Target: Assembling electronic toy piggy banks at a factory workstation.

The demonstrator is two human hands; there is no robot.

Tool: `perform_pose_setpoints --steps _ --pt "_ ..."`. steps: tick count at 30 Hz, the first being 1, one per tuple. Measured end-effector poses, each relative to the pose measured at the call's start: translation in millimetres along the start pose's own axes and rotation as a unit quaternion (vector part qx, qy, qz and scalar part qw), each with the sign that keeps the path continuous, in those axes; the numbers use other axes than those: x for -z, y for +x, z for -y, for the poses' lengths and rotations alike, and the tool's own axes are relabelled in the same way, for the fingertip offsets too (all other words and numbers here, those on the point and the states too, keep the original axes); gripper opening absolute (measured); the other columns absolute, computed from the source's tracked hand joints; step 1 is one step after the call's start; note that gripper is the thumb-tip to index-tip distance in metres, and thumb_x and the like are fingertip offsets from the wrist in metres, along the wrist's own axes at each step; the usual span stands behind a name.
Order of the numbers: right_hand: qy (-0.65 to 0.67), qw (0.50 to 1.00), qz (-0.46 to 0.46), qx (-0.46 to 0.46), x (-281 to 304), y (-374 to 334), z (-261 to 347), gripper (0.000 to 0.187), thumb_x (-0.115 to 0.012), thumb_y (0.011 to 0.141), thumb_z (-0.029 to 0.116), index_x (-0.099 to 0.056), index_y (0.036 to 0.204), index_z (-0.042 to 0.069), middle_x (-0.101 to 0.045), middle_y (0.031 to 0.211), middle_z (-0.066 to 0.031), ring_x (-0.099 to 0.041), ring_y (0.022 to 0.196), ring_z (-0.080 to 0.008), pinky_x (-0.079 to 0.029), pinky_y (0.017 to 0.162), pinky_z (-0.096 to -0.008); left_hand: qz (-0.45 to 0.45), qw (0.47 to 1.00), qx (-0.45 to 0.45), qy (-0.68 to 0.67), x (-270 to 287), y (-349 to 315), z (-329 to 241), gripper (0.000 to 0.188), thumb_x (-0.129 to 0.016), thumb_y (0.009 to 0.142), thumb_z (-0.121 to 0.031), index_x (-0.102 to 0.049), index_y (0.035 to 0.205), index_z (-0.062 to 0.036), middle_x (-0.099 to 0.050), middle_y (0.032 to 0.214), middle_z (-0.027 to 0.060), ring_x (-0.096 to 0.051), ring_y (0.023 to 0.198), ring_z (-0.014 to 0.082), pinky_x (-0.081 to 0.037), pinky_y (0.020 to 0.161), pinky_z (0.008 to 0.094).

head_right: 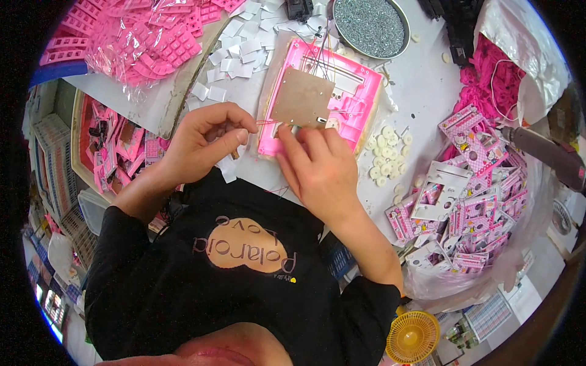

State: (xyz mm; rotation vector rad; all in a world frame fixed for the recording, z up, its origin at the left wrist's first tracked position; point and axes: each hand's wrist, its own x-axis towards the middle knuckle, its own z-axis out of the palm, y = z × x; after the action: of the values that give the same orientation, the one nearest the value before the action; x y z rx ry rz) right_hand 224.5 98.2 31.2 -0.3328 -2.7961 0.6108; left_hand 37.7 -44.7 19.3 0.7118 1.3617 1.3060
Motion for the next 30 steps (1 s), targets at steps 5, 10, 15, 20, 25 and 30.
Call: perform_pose_setpoints --steps 5,10,15,20,25,30 --pt "-0.029 0.999 -0.014 -0.024 -10.3 -5.2 1.3 0.039 -0.076 0.081 0.016 -0.069 0.117 0.004 -0.060 0.095 -0.0095 -0.057 0.085 -0.0279 -0.049 0.070 -0.0387 0.022 1.000 0.004 0.013 4.9 -2.4 -1.6 0.020 -0.059 0.096 0.002 -0.064 0.115 0.0041 -0.063 0.097 0.0035 -0.059 0.085 0.0059 -0.053 0.073 0.0235" --pt "-0.056 0.996 0.069 0.004 -2.9 3.0 4.4 0.038 -0.074 0.083 0.020 -0.070 0.119 0.009 -0.057 0.093 -0.0084 -0.055 0.083 -0.0269 -0.048 0.070 -0.0389 0.066 0.995 -0.068 -0.033 7.2 7.1 2.0 0.029 -0.062 0.092 0.006 -0.065 0.121 0.0036 -0.065 0.097 0.0049 -0.061 0.082 0.0078 -0.052 0.071 0.0233" --pt "0.025 0.997 0.067 0.019 0.8 -1.7 -8.6 0.030 -0.074 0.083 0.020 -0.071 0.111 0.008 -0.057 0.092 -0.0088 -0.054 0.083 -0.0268 -0.048 0.070 -0.0382 0.012 0.968 -0.154 0.198 6.4 16.7 -5.6 0.023 -0.070 0.087 0.005 -0.073 0.108 -0.0023 -0.066 0.095 0.0068 -0.060 0.077 0.0098 -0.047 0.068 0.0240" --pt "0.024 0.999 -0.008 -0.025 4.2 -7.0 -5.7 0.020 -0.077 0.078 0.012 -0.071 0.094 0.003 -0.062 0.097 -0.0115 -0.058 0.084 -0.0286 -0.051 0.071 -0.0387 -0.007 0.916 -0.300 0.265 0.0 25.7 -9.1 0.024 -0.075 0.081 0.004 -0.074 0.103 -0.0063 -0.064 0.092 0.0067 -0.061 0.079 0.0166 -0.045 0.064 0.0278" --pt "0.237 0.954 -0.090 -0.160 21.4 -22.9 4.6 0.024 -0.081 0.075 0.005 -0.072 0.097 0.001 -0.066 0.105 -0.0138 -0.062 0.086 -0.0232 -0.051 0.070 -0.0340 0.009 0.918 -0.308 0.250 -24.9 30.4 -2.4 0.020 -0.077 0.079 0.001 -0.072 0.096 -0.0076 -0.061 0.090 0.0051 -0.061 0.080 0.0212 -0.047 0.067 0.0320" --pt "0.247 0.945 -0.090 -0.196 19.3 -45.4 -1.2 0.024 -0.081 0.076 0.004 -0.073 0.098 0.003 -0.067 0.089 -0.0089 -0.064 0.074 -0.0212 -0.052 0.063 -0.0320 0.097 0.864 -0.338 0.360 -34.5 47.0 -11.0 0.018 -0.076 0.078 -0.005 -0.072 0.095 -0.0101 -0.059 0.089 0.0030 -0.060 0.086 0.0251 -0.047 0.082 0.0381"
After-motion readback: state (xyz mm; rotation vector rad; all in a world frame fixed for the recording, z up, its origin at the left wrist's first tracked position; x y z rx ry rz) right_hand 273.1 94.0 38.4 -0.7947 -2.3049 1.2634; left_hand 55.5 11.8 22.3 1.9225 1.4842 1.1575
